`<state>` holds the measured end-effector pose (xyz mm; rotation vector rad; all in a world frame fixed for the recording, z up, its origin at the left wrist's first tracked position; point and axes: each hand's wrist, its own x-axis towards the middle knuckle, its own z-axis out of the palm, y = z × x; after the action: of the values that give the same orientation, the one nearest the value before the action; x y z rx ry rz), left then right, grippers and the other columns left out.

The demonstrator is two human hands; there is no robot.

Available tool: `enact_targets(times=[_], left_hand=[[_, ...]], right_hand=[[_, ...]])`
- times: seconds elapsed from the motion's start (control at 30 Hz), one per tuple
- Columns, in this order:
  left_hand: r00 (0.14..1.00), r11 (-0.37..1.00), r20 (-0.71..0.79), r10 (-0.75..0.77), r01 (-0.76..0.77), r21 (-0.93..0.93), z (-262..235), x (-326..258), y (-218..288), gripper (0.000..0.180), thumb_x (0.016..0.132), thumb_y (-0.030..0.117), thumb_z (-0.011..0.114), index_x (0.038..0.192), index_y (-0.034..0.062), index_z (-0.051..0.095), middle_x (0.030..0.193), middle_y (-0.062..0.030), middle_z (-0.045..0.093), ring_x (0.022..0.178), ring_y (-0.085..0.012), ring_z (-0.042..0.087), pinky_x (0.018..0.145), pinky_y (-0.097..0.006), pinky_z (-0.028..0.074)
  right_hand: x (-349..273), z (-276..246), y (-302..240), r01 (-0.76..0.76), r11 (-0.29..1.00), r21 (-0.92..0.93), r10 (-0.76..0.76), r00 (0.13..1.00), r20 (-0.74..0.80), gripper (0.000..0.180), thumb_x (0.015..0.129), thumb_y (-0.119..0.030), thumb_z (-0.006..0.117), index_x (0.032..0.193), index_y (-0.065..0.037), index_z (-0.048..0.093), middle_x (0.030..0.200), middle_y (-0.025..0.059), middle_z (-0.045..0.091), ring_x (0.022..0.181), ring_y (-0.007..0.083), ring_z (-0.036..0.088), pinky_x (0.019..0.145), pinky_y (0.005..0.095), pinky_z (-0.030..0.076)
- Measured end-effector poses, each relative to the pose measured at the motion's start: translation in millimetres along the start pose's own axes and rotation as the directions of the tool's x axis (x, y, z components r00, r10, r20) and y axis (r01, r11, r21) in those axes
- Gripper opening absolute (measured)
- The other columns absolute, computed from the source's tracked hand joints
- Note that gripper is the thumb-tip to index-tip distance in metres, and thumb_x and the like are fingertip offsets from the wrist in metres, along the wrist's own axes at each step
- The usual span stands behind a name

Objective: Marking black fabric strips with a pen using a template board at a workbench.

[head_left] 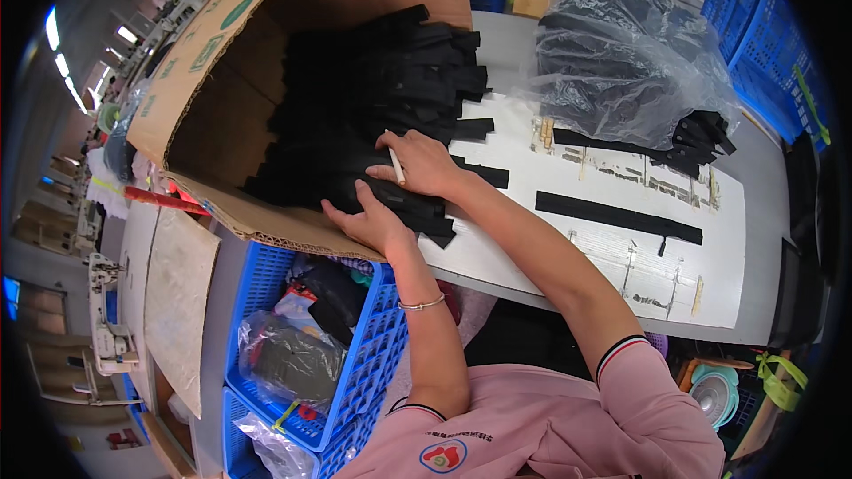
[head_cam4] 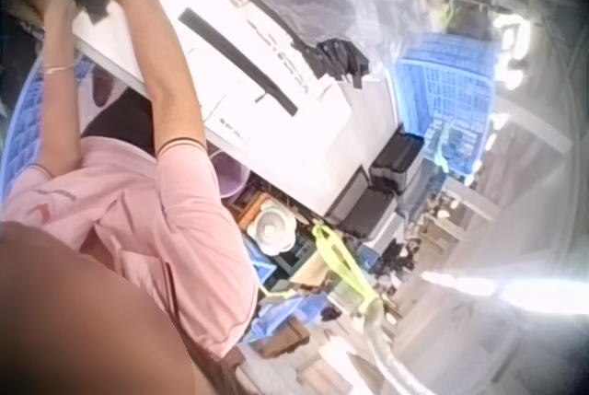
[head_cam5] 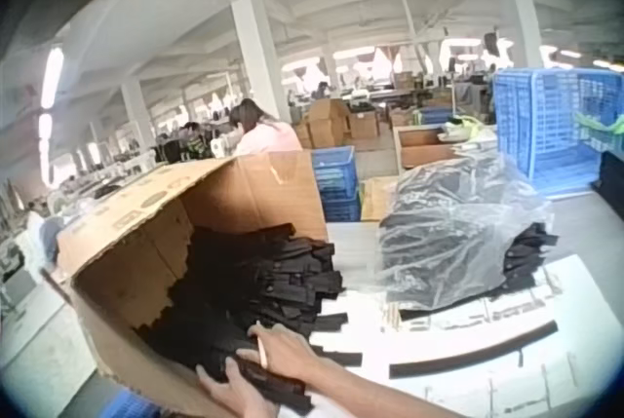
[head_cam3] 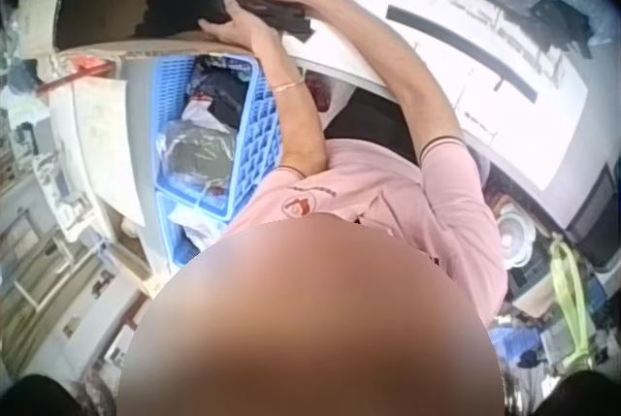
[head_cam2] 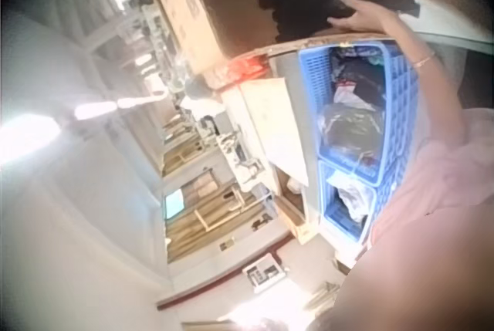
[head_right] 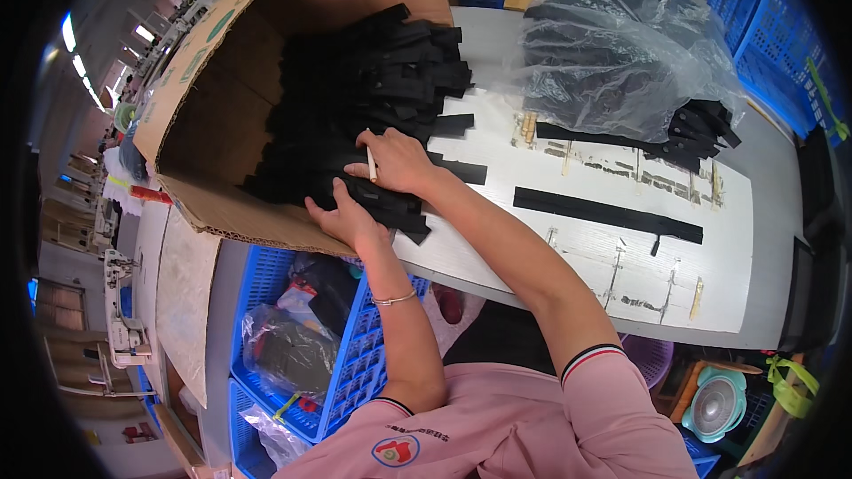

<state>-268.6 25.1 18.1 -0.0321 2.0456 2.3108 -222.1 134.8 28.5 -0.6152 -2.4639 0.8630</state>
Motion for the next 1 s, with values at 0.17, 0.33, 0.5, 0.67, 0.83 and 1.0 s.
enact_targets(times=[0.17, 0.33, 0.5, 0.67, 0.83, 1.0], left_hand=[[0.997, 0.989, 0.064, -0.052, 0.060, -0.132, 3, -11, -5, 0.069, 0.101, 0.017, 0.060, 0.159, 0.0019, 0.026, 0.159, -0.0246, 0.034, 0.135, -0.0336, 0.051, 0.107, -0.040, 0.050], [0.990, 0.992, 0.139, 0.004, 0.014, -0.128, -4, -62, 22, 0.071, 0.105, 0.017, 0.055, 0.162, 0.0001, 0.016, 0.162, -0.0234, 0.029, 0.139, -0.0301, 0.045, 0.114, -0.037, 0.041], [0.955, 0.989, 0.292, 0.049, -0.005, -0.150, -40, -113, 14, 0.073, 0.108, 0.024, 0.050, 0.162, -0.0050, 0.009, 0.165, -0.0263, 0.020, 0.147, -0.0310, 0.034, 0.120, -0.038, 0.029], [0.947, 0.991, 0.301, 0.111, -0.128, 0.038, -40, -138, 1, 0.075, 0.109, 0.026, 0.050, 0.162, -0.0050, 0.007, 0.165, -0.0224, 0.022, 0.147, -0.0276, 0.031, 0.121, -0.037, 0.025], [0.901, 0.976, 0.401, 0.165, -0.208, 0.065, -44, -134, -4, 0.077, 0.108, 0.025, 0.052, 0.163, -0.0040, 0.007, 0.167, -0.0245, 0.016, 0.152, -0.0308, 0.024, 0.124, -0.040, 0.019], [0.857, 0.909, 0.441, 0.269, -0.377, 0.179, -49, -138, -10, 0.079, 0.107, 0.024, 0.054, 0.163, -0.0034, 0.006, 0.170, -0.0273, 0.001, 0.159, -0.0344, 0.002, 0.126, -0.042, 0.007]], right_hand=[[0, -9, 9, -0.012, 0.989, 0.145, -0.007, 0.991, 0.135, 0.061, 0.090, -0.061, 0.068, 0.123, -0.009, 0.062, 0.111, 0.0179, 0.070, 0.105, 0.0384, 0.065, 0.091, 0.0441, 0.052], [-16, -24, 24, 0.024, 0.895, 0.446, -0.125, 0.972, 0.199, 0.064, 0.088, -0.062, 0.071, 0.119, -0.007, 0.063, 0.111, 0.0161, 0.069, 0.107, 0.0335, 0.065, 0.092, 0.0401, 0.049], [-60, -59, 15, 0.007, 0.914, 0.406, -0.172, 0.912, 0.373, 0.055, 0.095, -0.050, 0.068, 0.126, -0.006, 0.059, 0.125, 0.0153, 0.064, 0.119, 0.0318, 0.061, 0.101, 0.0382, 0.046], [-91, -75, 14, 0.018, 0.942, 0.334, -0.135, 0.934, 0.330, 0.058, 0.094, -0.050, 0.069, 0.130, -0.006, 0.059, 0.131, 0.0159, 0.064, 0.122, 0.0335, 0.060, 0.105, 0.0410, 0.044], [-141, -108, 21, 0.109, 0.992, -0.068, -0.113, 0.993, -0.046, 0.055, 0.094, -0.040, 0.071, 0.135, -0.007, 0.057, 0.143, 0.0146, 0.060, 0.130, 0.0354, 0.054, 0.116, 0.0486, 0.032], [-261, -164, 71, -0.360, 0.794, -0.490, 0.231, 0.924, -0.304, 0.054, 0.095, -0.033, 0.072, 0.140, -0.010, 0.053, 0.156, 0.0152, 0.047, 0.147, 0.0315, 0.041, 0.122, 0.0502, 0.024]])
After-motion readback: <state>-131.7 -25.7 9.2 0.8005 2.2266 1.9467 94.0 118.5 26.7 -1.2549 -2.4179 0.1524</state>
